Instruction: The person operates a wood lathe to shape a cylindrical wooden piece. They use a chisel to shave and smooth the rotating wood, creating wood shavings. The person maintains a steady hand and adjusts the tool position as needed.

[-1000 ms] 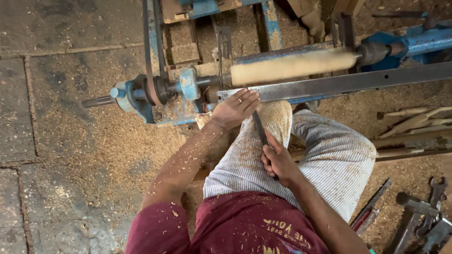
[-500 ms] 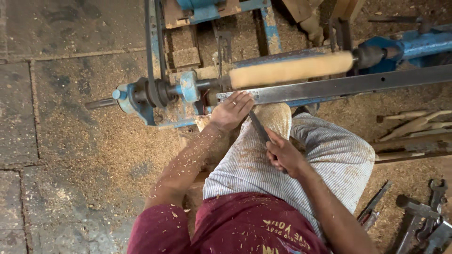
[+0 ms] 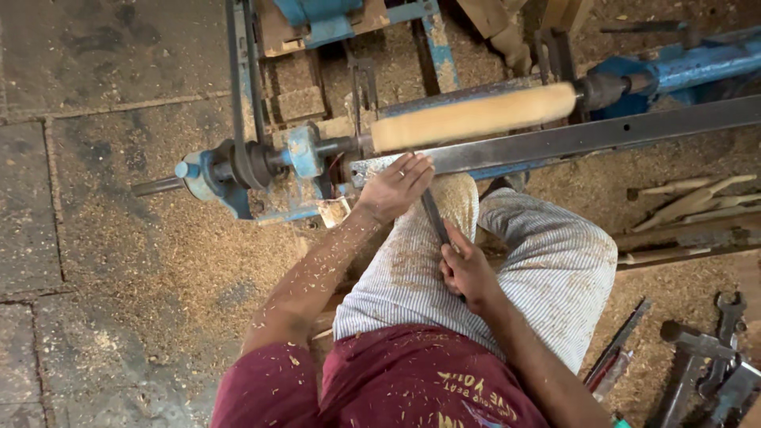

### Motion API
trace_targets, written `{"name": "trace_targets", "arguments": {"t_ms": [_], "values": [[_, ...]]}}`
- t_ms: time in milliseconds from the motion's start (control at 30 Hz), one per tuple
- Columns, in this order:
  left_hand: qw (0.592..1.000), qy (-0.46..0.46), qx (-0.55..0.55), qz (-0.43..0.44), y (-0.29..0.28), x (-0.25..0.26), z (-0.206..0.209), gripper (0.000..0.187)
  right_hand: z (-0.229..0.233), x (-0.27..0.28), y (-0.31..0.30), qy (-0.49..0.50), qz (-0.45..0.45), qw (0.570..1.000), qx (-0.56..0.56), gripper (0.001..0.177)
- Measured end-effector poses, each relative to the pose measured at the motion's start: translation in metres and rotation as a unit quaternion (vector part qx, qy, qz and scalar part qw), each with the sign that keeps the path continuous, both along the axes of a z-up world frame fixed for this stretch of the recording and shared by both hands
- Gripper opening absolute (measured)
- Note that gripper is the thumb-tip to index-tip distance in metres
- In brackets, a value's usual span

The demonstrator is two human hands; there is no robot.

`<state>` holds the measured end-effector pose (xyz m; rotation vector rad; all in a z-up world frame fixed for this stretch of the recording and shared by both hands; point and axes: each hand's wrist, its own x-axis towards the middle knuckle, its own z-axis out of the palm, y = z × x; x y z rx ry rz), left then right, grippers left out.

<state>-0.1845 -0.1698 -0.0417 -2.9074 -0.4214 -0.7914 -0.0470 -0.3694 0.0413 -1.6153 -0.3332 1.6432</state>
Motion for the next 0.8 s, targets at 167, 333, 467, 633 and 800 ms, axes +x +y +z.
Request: {"name": "trace_targets", "arguments": {"t_ms": [167,333,467,633,800], "values": [[1.000,0.023,0.013,-0.010,0.001,0.012,0.001,0.043,0.000,-0.007,-0.005,0.026,-0.049,0.998,0.014,0.062],[0.998,0.049,0.023,-0.010,0.002,0.032,-0.012,0.045,0.003,-0.014,-0.007,0.036,-0.088,0.995,0.015,0.064],[0.995,0.083,0.047,-0.011,0.004,0.032,-0.020,0.047,0.006,-0.014,-0.004,0.025,-0.073,0.997,0.003,0.066],[0.994,0.103,0.040,-0.002,0.008,0.022,-0.020,0.046,0.008,-0.011,-0.004,-0.004,-0.029,0.999,-0.029,0.065],[0.999,0.036,0.027,-0.002,0.006,0.006,-0.007,0.045,0.004,-0.008,-0.002,0.049,-0.021,0.999,0.004,0.063]]}}
